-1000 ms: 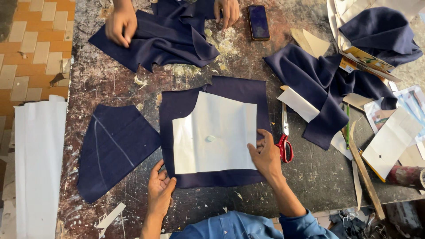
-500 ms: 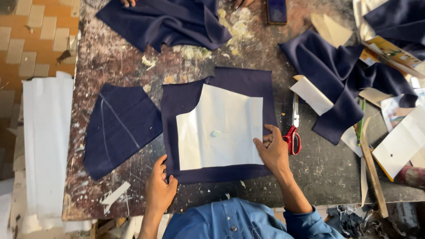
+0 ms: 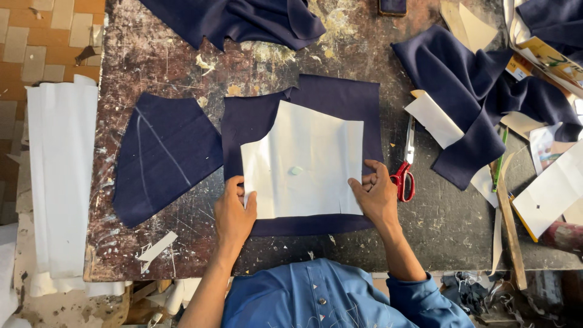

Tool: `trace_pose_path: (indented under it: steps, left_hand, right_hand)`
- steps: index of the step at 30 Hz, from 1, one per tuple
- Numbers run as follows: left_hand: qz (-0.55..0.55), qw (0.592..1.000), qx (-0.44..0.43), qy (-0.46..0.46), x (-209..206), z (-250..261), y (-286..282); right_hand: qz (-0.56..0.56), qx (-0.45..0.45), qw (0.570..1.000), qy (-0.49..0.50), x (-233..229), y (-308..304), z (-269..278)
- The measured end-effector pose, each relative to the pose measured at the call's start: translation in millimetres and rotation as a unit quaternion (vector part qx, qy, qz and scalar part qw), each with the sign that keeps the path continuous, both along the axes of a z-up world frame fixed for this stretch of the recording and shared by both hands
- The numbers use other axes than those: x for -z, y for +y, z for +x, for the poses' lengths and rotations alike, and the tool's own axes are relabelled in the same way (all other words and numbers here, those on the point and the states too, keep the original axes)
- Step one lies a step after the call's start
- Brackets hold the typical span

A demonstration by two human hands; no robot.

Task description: The person cuts a white paper pattern with scissors, then places the pattern on a dark blue fabric and traces its outline with chalk. The person then cuts the fabric along the traced lines using scissors.

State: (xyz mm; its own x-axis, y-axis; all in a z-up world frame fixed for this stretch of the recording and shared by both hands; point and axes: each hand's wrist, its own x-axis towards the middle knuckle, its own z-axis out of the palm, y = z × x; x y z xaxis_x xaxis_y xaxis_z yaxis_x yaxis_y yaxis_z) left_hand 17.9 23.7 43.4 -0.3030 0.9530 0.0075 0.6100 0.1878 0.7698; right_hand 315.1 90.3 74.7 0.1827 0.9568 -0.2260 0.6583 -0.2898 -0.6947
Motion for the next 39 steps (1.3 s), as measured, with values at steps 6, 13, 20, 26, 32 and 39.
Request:
trace_pose_path:
  steps: [6,13,20,26,32,39]
  left_hand:
    - [-0.059,0.997,-0.046,0.026,11,-10,-11]
    - [-0.070,0.995,-0.055,0.036,6,-11,-6]
    - [-0.115,0.968,-0.069,0.213,-19,-9,-10]
    - [-0.048,0.972,-0.049,0.223,-15,-6,-12]
    - [-0.051,0.981,-0.025,0.185,-5,2,-5]
    - [0.029,0.995,0.037,0.086,-38,44,25]
  right_hand:
    - [-0.008,-0.001,1.000,-0.011,5,-2,-2]
    - [0.014,-0.025,0.999,-0.043,12,-2,-2]
    - [0.025,-0.034,0.998,-0.044,15,-3,-2]
    - [0.084,-0.033,0.994,-0.059,11,-6,-5]
    - [0.110,-0.037,0.991,-0.071,11,-10,-9]
    - [0.153,-0.043,0.984,-0.079,22,-18,-7]
